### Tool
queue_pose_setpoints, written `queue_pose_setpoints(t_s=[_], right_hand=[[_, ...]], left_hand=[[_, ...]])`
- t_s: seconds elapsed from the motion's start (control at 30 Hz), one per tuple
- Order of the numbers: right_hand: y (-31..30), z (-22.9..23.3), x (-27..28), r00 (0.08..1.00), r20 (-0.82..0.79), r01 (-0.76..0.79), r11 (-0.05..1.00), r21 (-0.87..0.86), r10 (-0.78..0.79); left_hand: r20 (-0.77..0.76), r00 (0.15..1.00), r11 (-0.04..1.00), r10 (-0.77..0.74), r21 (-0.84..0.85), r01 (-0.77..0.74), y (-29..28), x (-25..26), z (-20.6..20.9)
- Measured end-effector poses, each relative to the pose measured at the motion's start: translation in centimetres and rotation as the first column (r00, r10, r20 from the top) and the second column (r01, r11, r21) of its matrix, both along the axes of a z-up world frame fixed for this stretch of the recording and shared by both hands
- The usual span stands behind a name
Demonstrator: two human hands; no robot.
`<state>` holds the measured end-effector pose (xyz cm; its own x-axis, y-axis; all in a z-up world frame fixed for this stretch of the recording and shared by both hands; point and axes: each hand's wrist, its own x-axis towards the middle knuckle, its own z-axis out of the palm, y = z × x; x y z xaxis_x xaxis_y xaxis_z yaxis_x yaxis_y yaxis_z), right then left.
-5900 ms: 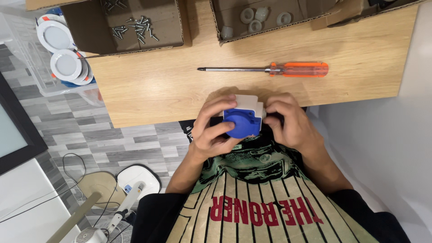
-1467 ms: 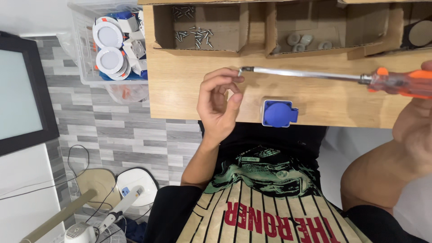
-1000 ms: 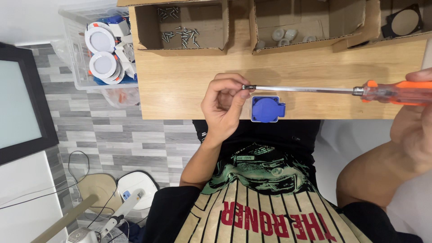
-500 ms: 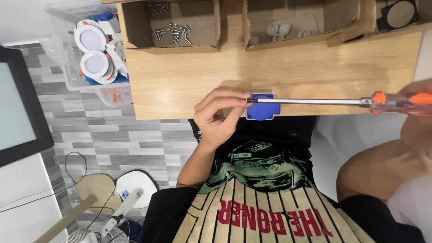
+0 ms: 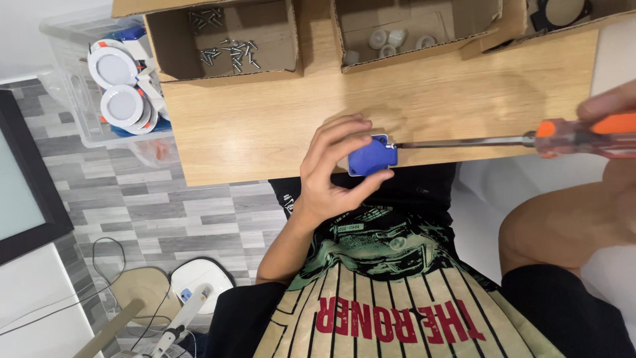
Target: The person assembles a small blue and white electrical component using a screwdriver. They pick up screws from a cardboard box, insert them into the component, and tighten them. The person also handles a black circular part and a white plastic housing, fitting them together before continuing to secure the assembly with screws.
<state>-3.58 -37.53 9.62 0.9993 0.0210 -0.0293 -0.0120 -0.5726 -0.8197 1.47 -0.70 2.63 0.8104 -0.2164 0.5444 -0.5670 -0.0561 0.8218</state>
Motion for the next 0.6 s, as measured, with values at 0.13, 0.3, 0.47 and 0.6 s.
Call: queue_pose_setpoints(t_s=[0.13,0.3,0.47,0.6], right_hand=[[1.5,1.4,2.2,0.972,0.047,-0.232,0.967,0.102,0.228],[4.2,3.3,3.5,0.934,0.165,-0.357,0.856,0.375,0.317],[7.7,6.4,4.7,0.931,0.162,-0.359,0.903,0.237,0.328],[12.2,10.5,5.1,0.982,0.023,-0.187,0.963,0.192,0.186]], left_hand=[[-0.019,0.999,0.998,-0.046,0.037,0.047,-0.2,0.0,-0.9],[-0.052,0.997,0.996,-0.061,0.067,0.064,-0.1,0.1,-1.4],[-0.085,0.991,0.991,-0.104,0.072,0.11,0.0,0.0,-2.0],[-0.091,0.99,0.99,-0.106,0.079,0.113,0.0,-0.1,-2.1]])
